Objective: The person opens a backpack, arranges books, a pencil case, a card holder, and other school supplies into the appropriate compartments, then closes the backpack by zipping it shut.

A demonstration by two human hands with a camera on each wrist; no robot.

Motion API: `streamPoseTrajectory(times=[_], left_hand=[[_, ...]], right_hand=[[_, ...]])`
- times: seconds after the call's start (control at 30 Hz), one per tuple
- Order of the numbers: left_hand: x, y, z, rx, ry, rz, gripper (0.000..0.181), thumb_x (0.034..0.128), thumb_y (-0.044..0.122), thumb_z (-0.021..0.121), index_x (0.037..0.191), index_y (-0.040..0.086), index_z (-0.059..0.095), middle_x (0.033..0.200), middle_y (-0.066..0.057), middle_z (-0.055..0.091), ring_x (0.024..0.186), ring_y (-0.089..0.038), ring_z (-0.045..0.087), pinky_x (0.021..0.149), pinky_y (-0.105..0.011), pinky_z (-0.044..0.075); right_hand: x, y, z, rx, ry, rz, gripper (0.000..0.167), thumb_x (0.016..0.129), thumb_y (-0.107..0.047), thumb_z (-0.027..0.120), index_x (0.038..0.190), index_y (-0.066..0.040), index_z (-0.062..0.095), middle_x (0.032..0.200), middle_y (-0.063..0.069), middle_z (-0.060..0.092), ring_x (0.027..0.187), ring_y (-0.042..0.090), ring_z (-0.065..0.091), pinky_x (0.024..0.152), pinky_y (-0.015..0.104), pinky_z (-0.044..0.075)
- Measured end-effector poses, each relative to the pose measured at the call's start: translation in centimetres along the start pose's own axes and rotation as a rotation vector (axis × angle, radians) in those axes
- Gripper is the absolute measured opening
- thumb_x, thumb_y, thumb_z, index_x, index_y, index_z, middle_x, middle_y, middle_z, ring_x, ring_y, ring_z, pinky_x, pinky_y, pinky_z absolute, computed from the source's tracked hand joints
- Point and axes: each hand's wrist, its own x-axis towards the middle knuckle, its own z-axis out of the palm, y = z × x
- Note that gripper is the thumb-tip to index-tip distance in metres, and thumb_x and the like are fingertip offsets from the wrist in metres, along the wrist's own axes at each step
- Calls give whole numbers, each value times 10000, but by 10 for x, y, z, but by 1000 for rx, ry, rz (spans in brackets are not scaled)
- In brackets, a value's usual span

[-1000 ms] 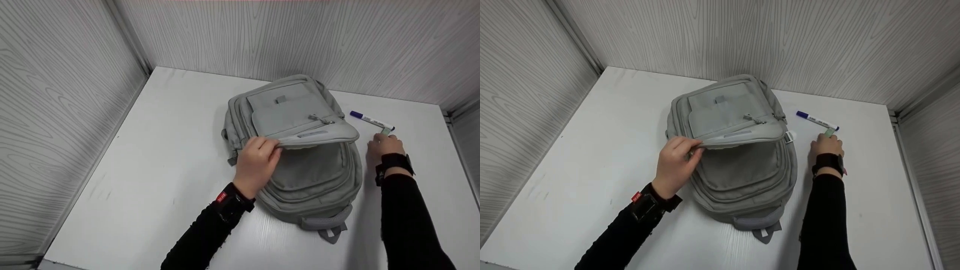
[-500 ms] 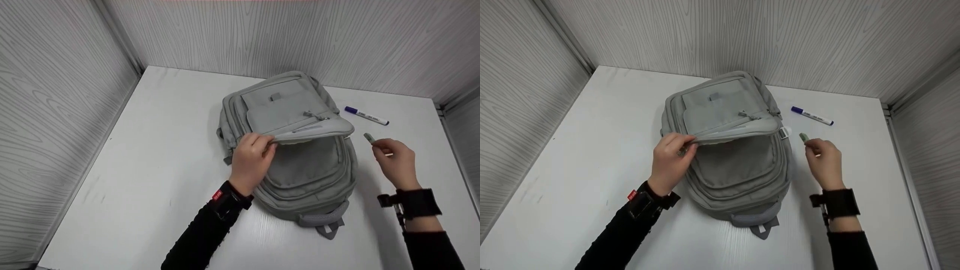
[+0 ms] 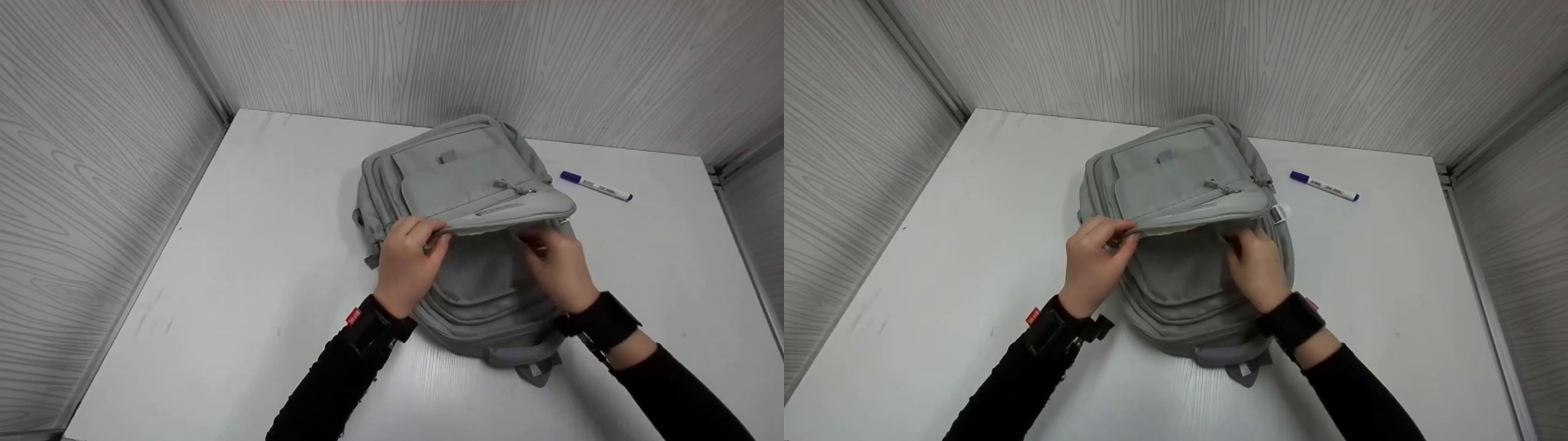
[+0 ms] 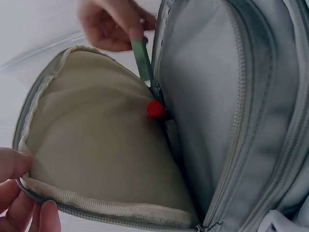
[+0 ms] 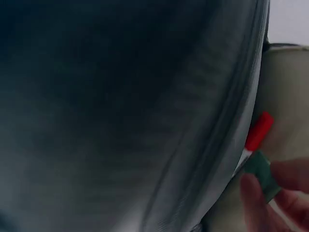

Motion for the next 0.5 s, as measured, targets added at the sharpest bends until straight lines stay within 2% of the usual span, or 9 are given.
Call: streamPoseTrajectory(times=[0.07, 0.13, 0.2, 0.3, 0.4, 0.5], left_hand=[[0, 0, 0, -5, 2, -4, 75, 903, 109, 707, 961, 67, 730, 875, -65, 692, 832, -188, 632, 772, -301, 513], [-1, 0, 1, -5, 4, -7, 75, 899, 110, 711, 958, 68, 730, 873, -65, 694, 833, -190, 636, 775, -304, 515], [-2, 1, 1, -9, 3, -9, 75, 898, 107, 711, 959, 67, 730, 876, -67, 696, 835, -193, 638, 775, -310, 516], [-3, 1, 1, -13, -1, -8, 79, 901, 107, 708, 965, 66, 729, 885, -70, 700, 842, -196, 641, 780, -314, 519], [-4, 2, 2, -15, -4, -4, 80, 903, 110, 708, 967, 65, 726, 888, -72, 698, 843, -196, 638, 782, -315, 516], [-4, 2, 2, -18, -3, -1, 80, 898, 108, 714, 963, 62, 726, 888, -74, 699, 845, -200, 639, 780, -313, 518]], right_hand=[[10, -4, 6, -34, 16, -5, 199, 840, 54, 685, 1039, 58, 680, 1000, 253, 708, 912, 413, 688, 821, 476, 563], [18, -5, 10, -76, 26, -24, 246, 848, 6, 714, 1085, 62, 677, 1054, 276, 694, 974, 436, 666, 879, 542, 523], [23, -7, 13, -76, 27, -23, 307, 849, -35, 737, 1130, 66, 666, 1106, 288, 673, 1027, 440, 637, 926, 555, 487], [27, -12, 15, 5, 28, 9, 362, 824, -32, 761, 1144, 91, 646, 1094, 287, 668, 997, 414, 648, 909, 535, 500], [29, -16, 14, 64, 28, 18, 292, 812, 21, 738, 1082, 104, 662, 1062, 285, 674, 984, 408, 648, 910, 531, 501], [27, -17, 14, 14, -37, -46, 175, 854, 45, 680, 1023, 89, 691, 1068, 283, 690, 1027, 430, 648, 941, 553, 490]])
